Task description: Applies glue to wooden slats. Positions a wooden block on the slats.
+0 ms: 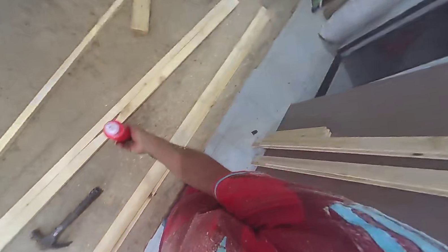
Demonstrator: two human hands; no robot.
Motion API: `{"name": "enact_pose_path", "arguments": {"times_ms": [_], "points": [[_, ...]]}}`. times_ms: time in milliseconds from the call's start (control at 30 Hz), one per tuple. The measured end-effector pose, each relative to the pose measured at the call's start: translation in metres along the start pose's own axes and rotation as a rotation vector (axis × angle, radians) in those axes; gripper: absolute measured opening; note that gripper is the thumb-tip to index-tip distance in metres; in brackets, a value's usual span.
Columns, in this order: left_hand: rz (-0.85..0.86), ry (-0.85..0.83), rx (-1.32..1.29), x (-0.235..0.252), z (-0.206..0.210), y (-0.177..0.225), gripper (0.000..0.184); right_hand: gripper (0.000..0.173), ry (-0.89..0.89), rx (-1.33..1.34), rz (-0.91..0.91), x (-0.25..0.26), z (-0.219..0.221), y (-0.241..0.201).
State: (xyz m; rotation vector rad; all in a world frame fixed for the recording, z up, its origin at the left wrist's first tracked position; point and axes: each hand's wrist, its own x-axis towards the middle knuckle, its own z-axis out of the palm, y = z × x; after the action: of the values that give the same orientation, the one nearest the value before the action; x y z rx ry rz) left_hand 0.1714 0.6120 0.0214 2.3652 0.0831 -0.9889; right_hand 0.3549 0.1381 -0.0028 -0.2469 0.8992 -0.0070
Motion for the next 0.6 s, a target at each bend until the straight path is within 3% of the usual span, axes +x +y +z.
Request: {"name": "enact_pose_path", "arguments": {"times_ms": [100,200,300,400,600], "points": [[0.247,0.130,0.140,0.029,0.016,0.080,0.034,0.064,-0.074,-0.109,0.090,-0.008,-0.020,-0.015],[0.446,0.179,0.230,0.050,0.039,0.147,0.032,0.075,-0.050,-0.468,0.076,-0.056,-0.050,-0.042],[0.670,0.179,0.265,0.076,0.068,0.179,0.029,0.053,-0.018,-0.724,-0.120,-0.094,-0.111,-0.072],[0.846,0.152,0.299,0.101,0.100,0.201,0.027,0.042,0.191,-0.757,-0.326,-0.127,-0.178,-0.103],[0.866,0.083,0.365,0.114,0.169,0.273,0.031,0.033,0.538,-0.581,-0.567,-0.179,-0.302,-0.214]]}}
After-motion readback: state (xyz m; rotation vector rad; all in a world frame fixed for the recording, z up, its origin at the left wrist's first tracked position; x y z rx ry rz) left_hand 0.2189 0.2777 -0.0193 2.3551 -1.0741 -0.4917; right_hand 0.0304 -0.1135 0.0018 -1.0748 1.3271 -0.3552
